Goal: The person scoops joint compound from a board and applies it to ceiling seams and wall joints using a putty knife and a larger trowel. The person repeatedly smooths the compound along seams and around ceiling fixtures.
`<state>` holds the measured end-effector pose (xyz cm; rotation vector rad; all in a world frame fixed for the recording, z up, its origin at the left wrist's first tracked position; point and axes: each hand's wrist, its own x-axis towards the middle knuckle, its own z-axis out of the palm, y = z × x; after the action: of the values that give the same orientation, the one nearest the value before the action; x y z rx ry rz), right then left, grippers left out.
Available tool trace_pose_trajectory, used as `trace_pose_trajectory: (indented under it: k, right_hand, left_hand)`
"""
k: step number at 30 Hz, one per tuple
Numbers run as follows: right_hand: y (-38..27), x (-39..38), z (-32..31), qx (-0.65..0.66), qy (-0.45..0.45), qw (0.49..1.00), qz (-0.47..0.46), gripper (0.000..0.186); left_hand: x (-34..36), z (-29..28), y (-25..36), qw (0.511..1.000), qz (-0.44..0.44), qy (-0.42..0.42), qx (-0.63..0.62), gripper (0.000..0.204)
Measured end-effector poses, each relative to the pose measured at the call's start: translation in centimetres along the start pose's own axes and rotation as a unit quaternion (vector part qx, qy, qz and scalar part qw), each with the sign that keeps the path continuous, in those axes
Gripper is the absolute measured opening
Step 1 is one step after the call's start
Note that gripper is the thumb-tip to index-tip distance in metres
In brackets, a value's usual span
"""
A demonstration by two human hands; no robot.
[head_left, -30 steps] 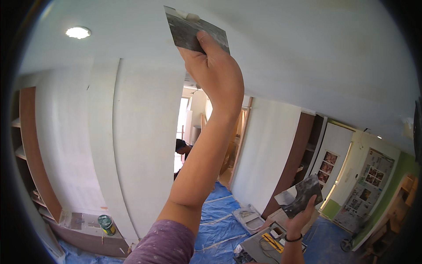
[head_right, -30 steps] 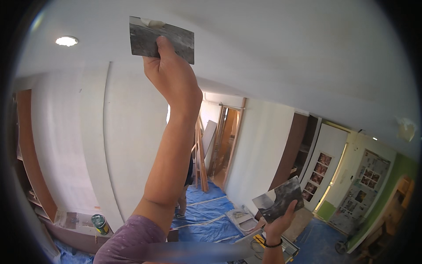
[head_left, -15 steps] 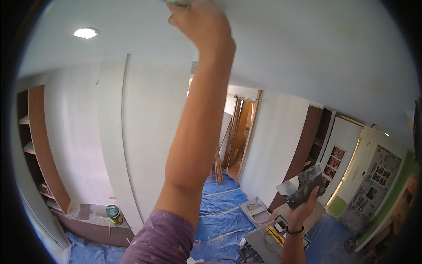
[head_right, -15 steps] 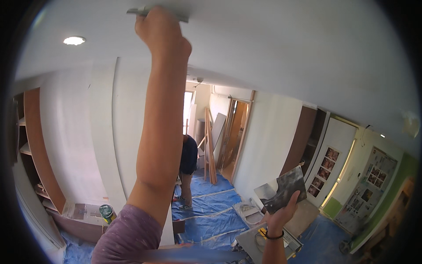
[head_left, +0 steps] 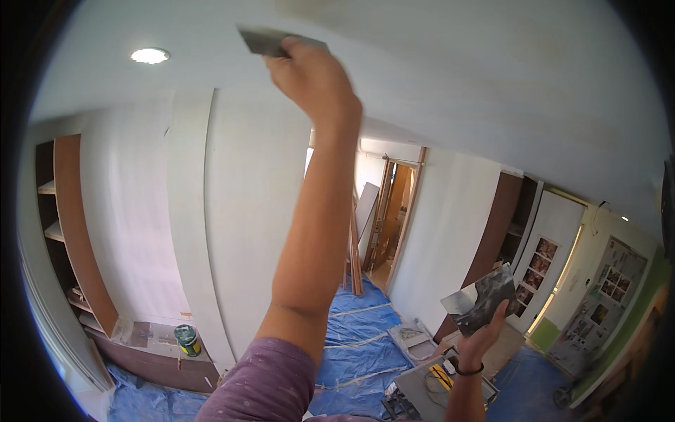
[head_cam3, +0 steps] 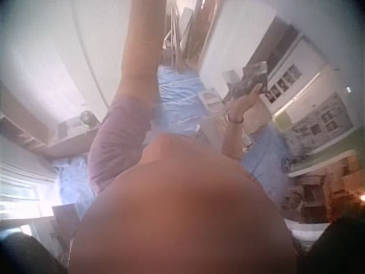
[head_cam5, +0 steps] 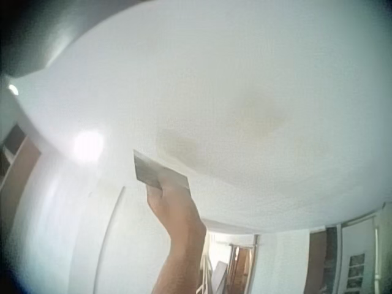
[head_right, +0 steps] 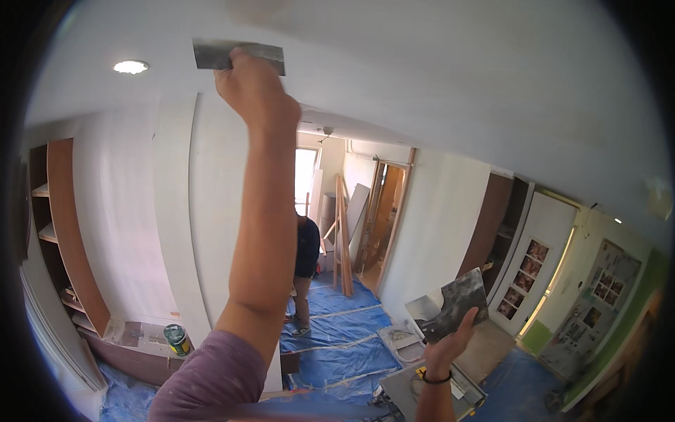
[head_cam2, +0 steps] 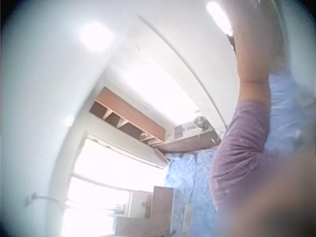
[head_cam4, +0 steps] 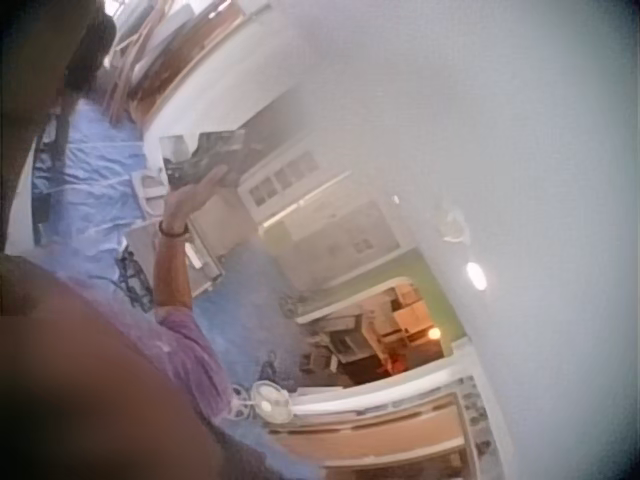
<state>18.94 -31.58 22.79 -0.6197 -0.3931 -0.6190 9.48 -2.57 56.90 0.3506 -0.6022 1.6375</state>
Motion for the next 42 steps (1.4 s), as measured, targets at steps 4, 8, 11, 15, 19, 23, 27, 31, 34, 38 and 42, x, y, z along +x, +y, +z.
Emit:
trace_pose_trajectory:
  k: [4, 8, 11, 15, 19, 23, 27, 31, 34, 38, 42]
  right_hand:
    - [0.1, 0.1, -0.1, 0.005, 0.005, 1.000, 0.004, 0.061]
    - [0.3, 0.1, -0.1, 0.002, 0.012, 1.000, 0.018, 0.062]
    - [0.3, 0.1, 0.1, 0.000, 0.008, 1.000, 0.028, 0.063]
    - [0.3, 0.2, 0.2, -0.001, 0.002, 1.000, 0.020, 0.064]
    - [0.7, 0.1, 0.8, -0.006, 0.008, 1.000, 0.027, 0.065]
    - [1.2, 1.0, -0.3, -0.001, 0.003, 1.000, 0.030, 0.064]
    - [1.5, 1.3, -1.0, 0.000, 0.007, 0.999, 0.042, 0.062]
    - [1.7, 1.4, -1.1, -0.005, 0.001, 0.999, 0.040, 0.062]
    - [1.9, 1.6, -1.0, -0.005, -0.022, 0.998, 0.053, 0.060]
    - [1.8, 1.5, 0.0, -0.027, 0.003, 0.998, 0.048, 0.061]
    - [2.2, 2.1, -1.7, -0.027, -0.020, 0.998, 0.061, 0.068]
  left_hand:
    - [2.3, 0.3, -0.4, 0.996, -0.077, 0.035, -0.028, 0.022]
    - [2.0, 2.0, 1.2, 0.997, -0.068, -0.038, -0.022, 0.025]
    - [0.0, 4.8, 2.3, 0.995, 0.076, -0.063, -0.028, 0.018]
    - [-5.0, 5.5, 7.5, 0.980, 0.025, -0.140, 0.143, 0.044]
    - [-4.1, 3.9, 3.7, 0.983, 0.131, -0.071, 0.110, 0.013]
    - [-2.7, 1.1, -0.9, 0.998, 0.044, -0.037, 0.001, 0.016]
    - [-0.7, 0.6, -0.8, 0.989, -0.149, -0.006, -0.022, 0.026]
    - [-0.5, 2.3, -0.8, 0.983, -0.177, -0.054, -0.004, 0.031]
    - [0.8, 4.8, 0.3, 0.976, -0.206, -0.072, -0.005, 0.014]
    - [-2.7, 6.0, 2.5, 0.989, -0.088, -0.113, 0.036, 0.019]
    - [-4.0, 2.5, 0.4, 0.996, -0.033, -0.085, 0.022, 0.025]
